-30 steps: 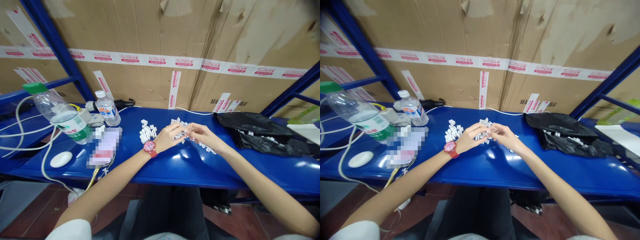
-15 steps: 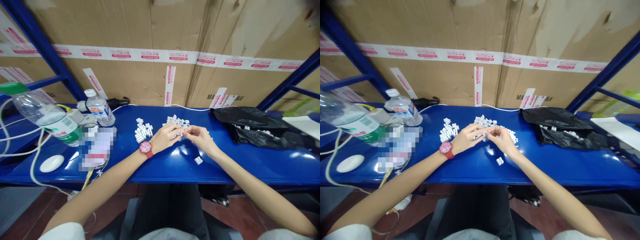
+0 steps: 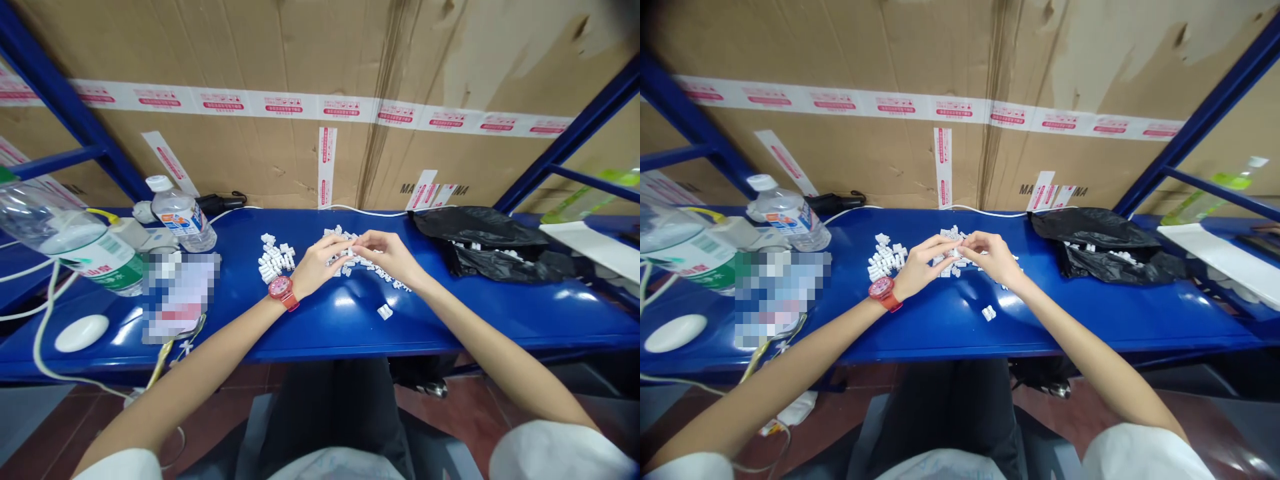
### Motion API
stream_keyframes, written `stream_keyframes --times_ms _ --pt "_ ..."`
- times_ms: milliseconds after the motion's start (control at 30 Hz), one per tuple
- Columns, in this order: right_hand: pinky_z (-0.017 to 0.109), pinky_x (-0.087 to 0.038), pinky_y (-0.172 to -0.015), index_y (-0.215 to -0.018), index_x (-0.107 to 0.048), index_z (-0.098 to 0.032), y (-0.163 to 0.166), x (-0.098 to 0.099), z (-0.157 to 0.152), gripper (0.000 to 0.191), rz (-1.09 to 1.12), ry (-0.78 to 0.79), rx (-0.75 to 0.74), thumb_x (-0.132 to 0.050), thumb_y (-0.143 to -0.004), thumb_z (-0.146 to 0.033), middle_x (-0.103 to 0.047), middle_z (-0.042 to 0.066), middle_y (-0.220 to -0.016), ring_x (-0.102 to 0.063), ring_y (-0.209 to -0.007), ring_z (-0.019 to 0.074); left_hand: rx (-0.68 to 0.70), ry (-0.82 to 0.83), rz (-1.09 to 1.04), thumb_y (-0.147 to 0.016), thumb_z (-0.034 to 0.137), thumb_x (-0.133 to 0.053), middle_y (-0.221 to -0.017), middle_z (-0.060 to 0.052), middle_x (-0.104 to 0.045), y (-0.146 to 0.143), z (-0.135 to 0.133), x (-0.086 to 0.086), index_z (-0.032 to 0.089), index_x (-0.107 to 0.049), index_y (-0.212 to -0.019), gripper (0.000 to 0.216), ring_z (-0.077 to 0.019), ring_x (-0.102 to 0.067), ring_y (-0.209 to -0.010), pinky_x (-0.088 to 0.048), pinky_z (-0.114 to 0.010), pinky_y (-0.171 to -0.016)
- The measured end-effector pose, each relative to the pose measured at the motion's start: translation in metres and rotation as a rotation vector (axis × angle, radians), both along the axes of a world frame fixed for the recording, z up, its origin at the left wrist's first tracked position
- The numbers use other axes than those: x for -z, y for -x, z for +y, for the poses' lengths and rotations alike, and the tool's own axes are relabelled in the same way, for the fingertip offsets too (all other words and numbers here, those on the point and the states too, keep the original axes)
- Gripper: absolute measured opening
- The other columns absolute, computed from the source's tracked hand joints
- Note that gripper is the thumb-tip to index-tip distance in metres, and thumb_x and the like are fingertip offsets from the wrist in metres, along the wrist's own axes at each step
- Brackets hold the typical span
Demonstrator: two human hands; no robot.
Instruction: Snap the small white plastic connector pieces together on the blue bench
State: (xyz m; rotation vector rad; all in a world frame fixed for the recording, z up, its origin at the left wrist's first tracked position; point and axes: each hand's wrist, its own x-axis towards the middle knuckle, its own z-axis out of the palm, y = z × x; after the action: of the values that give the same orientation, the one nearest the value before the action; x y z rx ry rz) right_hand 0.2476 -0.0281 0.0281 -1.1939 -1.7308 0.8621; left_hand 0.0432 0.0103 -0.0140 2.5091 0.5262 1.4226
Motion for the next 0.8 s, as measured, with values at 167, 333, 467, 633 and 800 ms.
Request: stream_keyframes --times_ms 167,333,467,633,800 --pt "0.024 -0.036 -0.054 -0.080 -0.067 -0.017 0.012 0.006 0.004 0.038 0.176 0.279 -0.031 -0.080 -0.069 -0.051 -0.068 0.002 -0.074 -0.049 -0.058 0.0091 0.002 -0.094 0.081 -0.096 0.023 -0.063 -0.105 -0.008 -0.071 0.002 -0.001 -0.002 0.015 -0.069 -0.114 0.021 -0.0184 -0.066 -0.098 -0.058 -0.036 -0.089" --pt "0.028 -0.042 -0.059 -0.076 -0.065 -0.017 -0.025 0.002 -0.006 0.033 -0.047 0.111 0.110 -0.075 -0.071 -0.048 -0.068 0.004 -0.071 -0.054 -0.060 0.0132 -0.066 -0.171 0.156 -0.098 0.024 -0.058 -0.103 -0.009 -0.071 0.008 0.005 -0.006 0.013 -0.067 -0.114 0.020 -0.0186 -0.065 -0.096 -0.057 -0.037 -0.090" --pt "0.033 -0.043 -0.065 -0.078 -0.068 -0.019 -0.061 -0.005 -0.029 0.026 -0.569 -0.076 0.319 -0.066 -0.081 -0.044 -0.070 0.007 -0.074 -0.058 -0.065 0.0188 -0.243 -0.111 0.230 -0.097 0.018 -0.055 -0.107 -0.009 -0.070 0.017 0.016 -0.004 0.012 -0.062 -0.127 0.031 -0.0203 -0.063 -0.096 -0.054 -0.043 -0.093" --pt "0.030 -0.048 -0.071 -0.109 -0.070 -0.023 -0.054 -0.005 -0.065 0.030 -0.637 -0.001 -0.145 -0.062 -0.090 -0.045 -0.073 0.006 -0.099 -0.064 -0.081 0.0193 -0.297 -0.057 0.301 -0.093 0.009 -0.049 -0.113 -0.011 -0.066 0.019 0.019 -0.005 0.010 -0.051 -0.141 0.048 -0.0217 -0.061 -0.100 -0.052 -0.044 -0.095" --pt "0.029 -0.048 -0.073 -0.094 -0.070 -0.021 -0.038 -0.004 -0.080 0.023 -0.628 0.067 -0.272 -0.051 -0.098 -0.033 -0.071 0.004 -0.088 -0.063 -0.078 0.0170 -0.184 -0.088 0.225 -0.092 0.011 -0.050 -0.109 -0.010 -0.069 0.016 0.008 -0.011 0.012 -0.061 -0.126 0.036 -0.0207 -0.060 -0.097 -0.053 -0.041 -0.091"
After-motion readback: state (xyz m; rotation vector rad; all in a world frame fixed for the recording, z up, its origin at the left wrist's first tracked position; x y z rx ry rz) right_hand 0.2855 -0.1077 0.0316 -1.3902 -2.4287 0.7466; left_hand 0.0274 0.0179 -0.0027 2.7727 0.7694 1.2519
